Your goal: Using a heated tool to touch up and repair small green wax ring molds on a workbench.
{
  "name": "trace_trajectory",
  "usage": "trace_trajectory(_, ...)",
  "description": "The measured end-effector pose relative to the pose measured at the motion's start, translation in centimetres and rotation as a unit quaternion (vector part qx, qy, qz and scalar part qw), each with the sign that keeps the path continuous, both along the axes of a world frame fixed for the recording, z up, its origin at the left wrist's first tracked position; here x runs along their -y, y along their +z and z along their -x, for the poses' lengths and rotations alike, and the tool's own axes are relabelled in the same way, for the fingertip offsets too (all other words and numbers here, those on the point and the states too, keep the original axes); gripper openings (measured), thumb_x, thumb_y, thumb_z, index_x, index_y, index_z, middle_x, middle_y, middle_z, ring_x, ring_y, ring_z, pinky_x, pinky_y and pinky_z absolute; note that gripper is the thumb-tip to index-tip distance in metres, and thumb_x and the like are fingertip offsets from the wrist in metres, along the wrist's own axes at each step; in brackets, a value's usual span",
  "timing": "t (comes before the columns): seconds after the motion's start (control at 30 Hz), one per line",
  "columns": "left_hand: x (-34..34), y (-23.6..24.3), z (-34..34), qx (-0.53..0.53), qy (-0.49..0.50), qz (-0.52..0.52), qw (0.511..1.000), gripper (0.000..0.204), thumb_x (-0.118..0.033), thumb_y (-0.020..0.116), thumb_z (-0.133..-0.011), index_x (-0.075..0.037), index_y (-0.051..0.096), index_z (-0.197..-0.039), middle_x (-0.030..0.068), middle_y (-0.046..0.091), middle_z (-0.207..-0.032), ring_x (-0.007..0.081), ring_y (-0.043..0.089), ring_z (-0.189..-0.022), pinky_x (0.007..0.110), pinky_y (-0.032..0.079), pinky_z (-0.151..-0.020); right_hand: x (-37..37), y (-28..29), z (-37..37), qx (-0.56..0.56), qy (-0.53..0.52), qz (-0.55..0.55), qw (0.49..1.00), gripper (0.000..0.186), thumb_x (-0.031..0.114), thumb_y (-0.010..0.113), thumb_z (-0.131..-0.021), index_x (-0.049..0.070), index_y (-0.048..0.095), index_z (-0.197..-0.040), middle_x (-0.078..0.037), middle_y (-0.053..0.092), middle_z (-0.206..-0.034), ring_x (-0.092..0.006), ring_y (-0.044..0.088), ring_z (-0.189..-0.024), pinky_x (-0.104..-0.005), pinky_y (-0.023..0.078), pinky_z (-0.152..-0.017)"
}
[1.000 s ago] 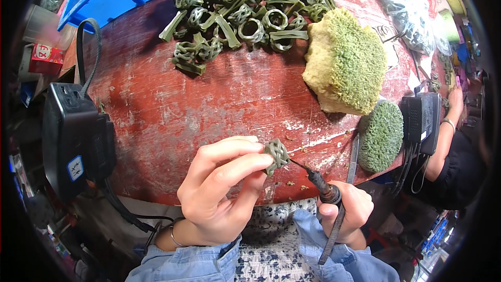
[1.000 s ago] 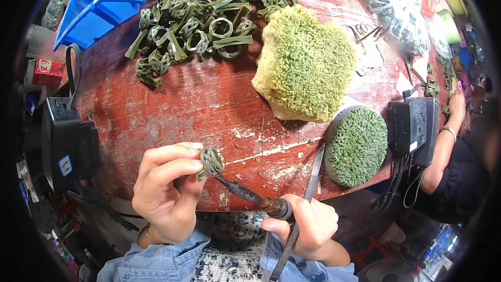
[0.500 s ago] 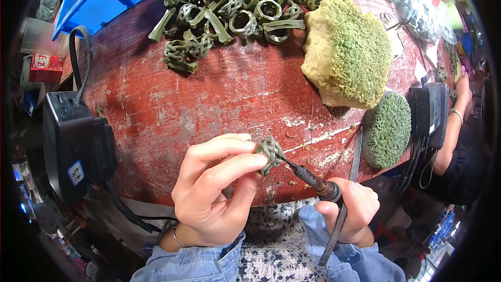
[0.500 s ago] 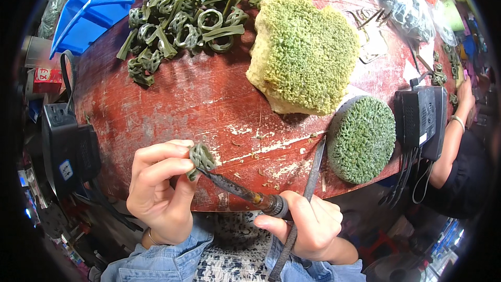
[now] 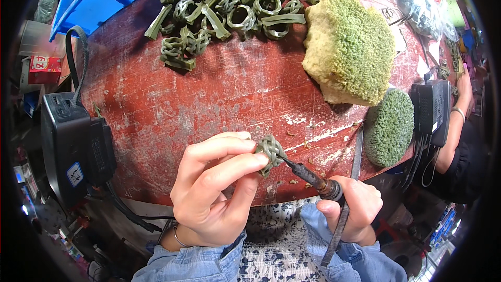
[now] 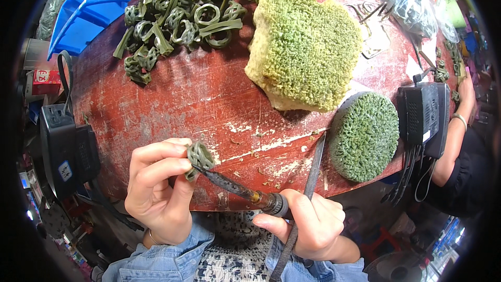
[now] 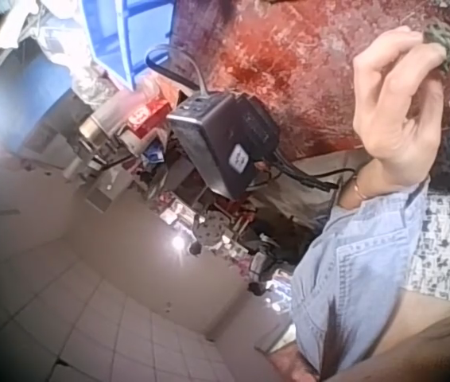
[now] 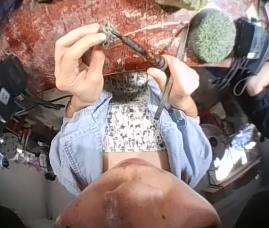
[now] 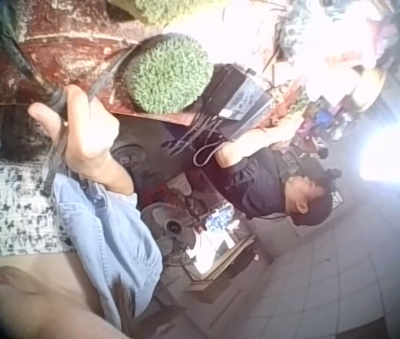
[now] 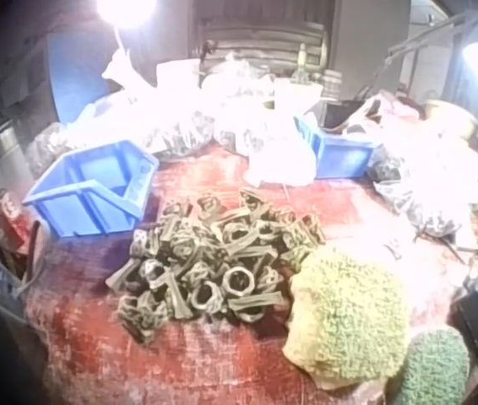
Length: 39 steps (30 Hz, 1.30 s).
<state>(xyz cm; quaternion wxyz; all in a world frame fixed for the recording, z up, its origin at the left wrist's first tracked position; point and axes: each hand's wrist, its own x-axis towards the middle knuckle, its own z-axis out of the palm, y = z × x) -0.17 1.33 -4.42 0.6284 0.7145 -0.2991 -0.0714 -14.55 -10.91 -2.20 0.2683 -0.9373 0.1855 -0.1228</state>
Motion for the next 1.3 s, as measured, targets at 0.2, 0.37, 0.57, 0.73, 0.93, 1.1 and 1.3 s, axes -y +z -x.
trace_trajectory(0.2,-0.16,0.06,-0.02,-0.005,0.001,-0.001,1.0,0.026,0.012,0.062,-0.062,0.0,0.062,-0.085,0.0143,0.056,-0.088,0.025,0.058,-0.082,0.031,0.049,-0.071,-0.04,0.04,-0.06,-0.002,0.002,-0.004,1.0,0.044,0.037,0.07,-0.067,-0.004,0.056,-0.074,-0.004,0.05,-0.051,-0.0157,0.05,-0.041,-0.0247,0.039,-0.039)
trace_trajectory(0.37,-0.18,-0.11,-0.03,-0.006,-0.002,0.003,1.0,0.026,0.012,0.062,-0.062,0.0,0.062,-0.085,0.0143,0.056,-0.089,0.0244,0.058,-0.081,0.03,0.049,-0.07,0.11,-0.11,0.11,0.004,0.006,-0.011,1.0,0.045,0.038,0.07,-0.067,-0.004,0.056,-0.075,-0.004,0.05,-0.051,-0.0158,0.05,-0.04,-0.0248,0.039,-0.04)
trace_trajectory(0.57,-0.1,0.0,0.05,-0.01,0.003,-0.002,1.0,0.028,0.014,0.062,-0.061,0.0,0.062,-0.085,0.014,0.056,-0.089,0.0241,0.058,-0.081,0.029,0.05,-0.068,0.21,-0.25,0.48,0.01,-0.003,-0.029,1.0,0.045,0.039,0.069,-0.068,-0.004,0.057,-0.076,-0.004,0.049,-0.05,-0.0162,0.049,-0.04,-0.025,0.039,-0.04)
trace_trajectory(0.73,-0.07,-0.15,0.01,0.008,-0.002,0.0,1.0,0.027,0.014,0.063,-0.061,0.0,0.062,-0.085,0.0139,0.055,-0.089,0.0243,0.058,-0.082,0.029,0.05,-0.068,0.12,-0.25,0.27,0.017,-0.008,-0.028,0.999,0.044,0.039,0.069,-0.068,-0.004,0.057,-0.075,-0.005,0.05,-0.05,-0.0166,0.05,-0.04,-0.0253,0.039,-0.04)
trace_trajectory(0.93,-0.13,-0.01,-0.08,0.027,-0.005,-0.005,1.0,0.026,0.011,0.063,-0.061,0.0,0.062,-0.085,0.0136,0.055,-0.087,0.0259,0.057,-0.082,0.031,0.05,-0.07,0.1,-0.14,0.19,0.009,-0.007,-0.028,1.0,0.044,0.038,0.069,-0.068,-0.004,0.057,-0.074,-0.005,0.05,-0.051,-0.0168,0.05,-0.041,-0.0254,0.039,-0.039)
trace_trajectory(1.1,-0.15,0.04,-0.16,0.049,0.001,-0.012,0.999,0.026,0.01,0.064,-0.061,-0.002,0.062,-0.085,0.0121,0.055,-0.087,0.0265,0.057,-0.082,0.033,0.049,-0.071,0.11,0.01,0.19,-0.01,-0.005,-0.017,1.0,0.044,0.039,0.069,-0.068,-0.003,0.057,-0.075,-0.004,0.05,-0.051,-0.0166,0.05,-0.041,-0.0253,0.039,-0.04)
trace_trajectory(1.3,-0.26,0.05,-0.17,0.064,0.004,-0.02,0.998,0.028,0.009,0.065,-0.061,-0.005,0.062,-0.085,0.0103,0.055,-0.087,0.0262,0.056,-0.082,0.035,0.049,-0.073,0.07,0.04,0.03,-0.003,-0.006,-0.026,1.0,0.044,0.039,0.069,-0.068,-0.003,0.057,-0.074,-0.004,0.05,-0.051,-0.0165,0.051,-0.041,-0.0255,0.04,-0.04)
